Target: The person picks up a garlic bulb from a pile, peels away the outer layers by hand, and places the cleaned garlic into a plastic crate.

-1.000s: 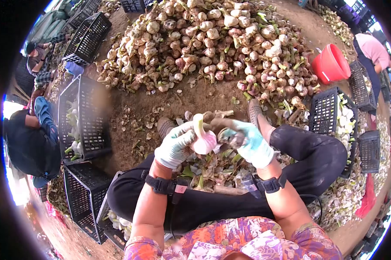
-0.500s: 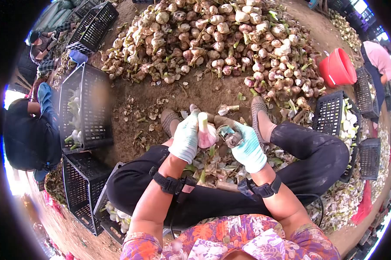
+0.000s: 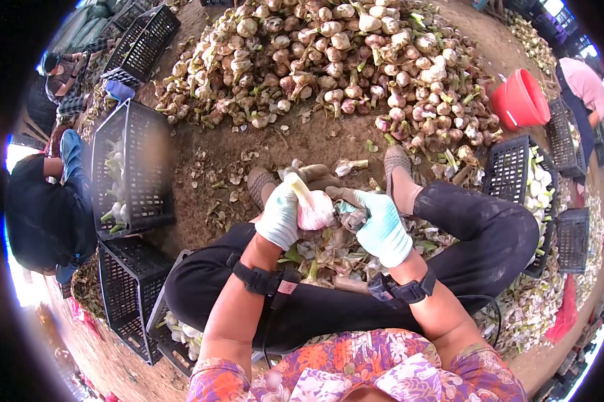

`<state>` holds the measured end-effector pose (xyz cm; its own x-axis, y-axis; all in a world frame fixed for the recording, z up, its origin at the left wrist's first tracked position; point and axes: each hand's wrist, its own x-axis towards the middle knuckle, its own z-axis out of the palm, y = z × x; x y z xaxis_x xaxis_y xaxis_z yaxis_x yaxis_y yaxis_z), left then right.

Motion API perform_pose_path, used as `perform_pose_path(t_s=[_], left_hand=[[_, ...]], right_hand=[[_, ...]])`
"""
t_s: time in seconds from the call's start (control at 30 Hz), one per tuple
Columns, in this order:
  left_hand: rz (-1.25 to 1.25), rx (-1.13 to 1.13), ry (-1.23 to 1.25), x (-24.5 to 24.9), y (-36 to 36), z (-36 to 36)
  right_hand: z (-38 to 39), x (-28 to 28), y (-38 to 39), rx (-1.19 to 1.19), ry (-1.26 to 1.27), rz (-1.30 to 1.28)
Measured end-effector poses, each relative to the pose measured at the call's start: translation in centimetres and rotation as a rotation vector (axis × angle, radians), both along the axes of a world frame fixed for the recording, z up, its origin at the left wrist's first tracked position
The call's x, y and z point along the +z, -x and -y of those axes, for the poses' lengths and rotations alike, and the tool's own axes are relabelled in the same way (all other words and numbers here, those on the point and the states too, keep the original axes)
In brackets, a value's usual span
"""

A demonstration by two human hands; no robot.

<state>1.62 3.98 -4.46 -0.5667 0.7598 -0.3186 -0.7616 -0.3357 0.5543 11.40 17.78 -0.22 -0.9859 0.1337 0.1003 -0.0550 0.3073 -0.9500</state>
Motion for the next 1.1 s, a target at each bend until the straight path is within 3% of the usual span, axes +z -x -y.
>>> perform_pose_path(t_s=[0.03,0.13,0.2,0.23,0.27,0.33,0.37,0.47,0.5,0.6,0.63,0.67,0.73,0.8,0.87,0.93,0.97,1.03,1.07,1.1], left_hand=[[-0.042,0.159,0.203,0.5,-0.2,-0.2],[-0.228,0.091,0.051,0.8,-0.3,1.1],[-0.279,0.121,0.107,1.9,-0.6,0.7],[-0.480,0.197,0.216,1.4,-0.6,0.7],[-0.679,0.273,0.326,0.8,-0.6,0.7],[-0.625,0.252,0.261,0.0,-0.5,0.8],[-0.650,0.233,0.279,0.0,-0.5,0.7],[-0.658,0.207,0.269,-0.1,-0.5,0.7],[-0.666,0.213,0.250,0.1,-0.5,0.8],[-0.617,0.177,0.315,3.6,-1.0,0.8],[-0.552,0.133,0.394,4.5,-1.4,0.8],[-0.477,0.280,0.380,3.6,-1.6,0.5],[-0.632,0.338,0.376,2.2,-1.2,1.0],[-0.548,0.332,0.299,2.6,-1.1,1.5],[-0.473,0.328,0.217,2.5,-0.3,1.5],[-0.411,0.343,0.159,1.6,0.0,1.6],[-0.326,0.329,0.172,1.9,0.0,1.4],[-0.266,0.300,0.127,1.3,0.7,1.2],[-0.203,0.268,0.085,0.8,0.8,1.2],[-0.166,0.232,-0.010,0.4,0.9,1.0]], right_hand=[[0.0,0.0,0.0,-0.019,-0.028,0.042],[0.6,0.2,0.1,-0.081,-0.007,-0.002],[0.8,-0.1,0.2,-0.134,0.393,0.270],[1.0,-0.9,0.2,-0.156,0.708,0.180],[1.2,-0.8,0.2,-0.154,0.708,0.184],[1.6,-0.4,0.1,-0.172,0.689,0.206],[1.8,-0.6,0.1,-0.193,0.204,0.109],[1.7,0.1,0.1,-0.151,0.173,0.189],[1.5,-1.0,0.4,-0.175,0.538,0.361],[1.7,-1.3,0.5,-0.170,0.722,0.270],[1.8,-0.9,0.4,-0.148,0.662,0.237],[2.1,-0.7,0.2,-0.189,0.263,0.160],[1.8,-0.9,0.4,-0.220,-0.043,0.027],[0.2,-6.5,1.2,-0.404,0.161,0.259],[-1.5,-7.4,2.2,-0.372,0.278,0.461],[-1.8,-6.2,1.1,-0.264,-0.034,0.055],[-1.7,-6.0,1.1,-0.261,-0.034,0.063],[-1.4,-5.7,1.7,-0.232,0.761,0.267],[-0.4,-3.0,1.7,-0.135,0.776,0.160],[0.2,-2.2,1.8,-0.063,0.570,0.125]])
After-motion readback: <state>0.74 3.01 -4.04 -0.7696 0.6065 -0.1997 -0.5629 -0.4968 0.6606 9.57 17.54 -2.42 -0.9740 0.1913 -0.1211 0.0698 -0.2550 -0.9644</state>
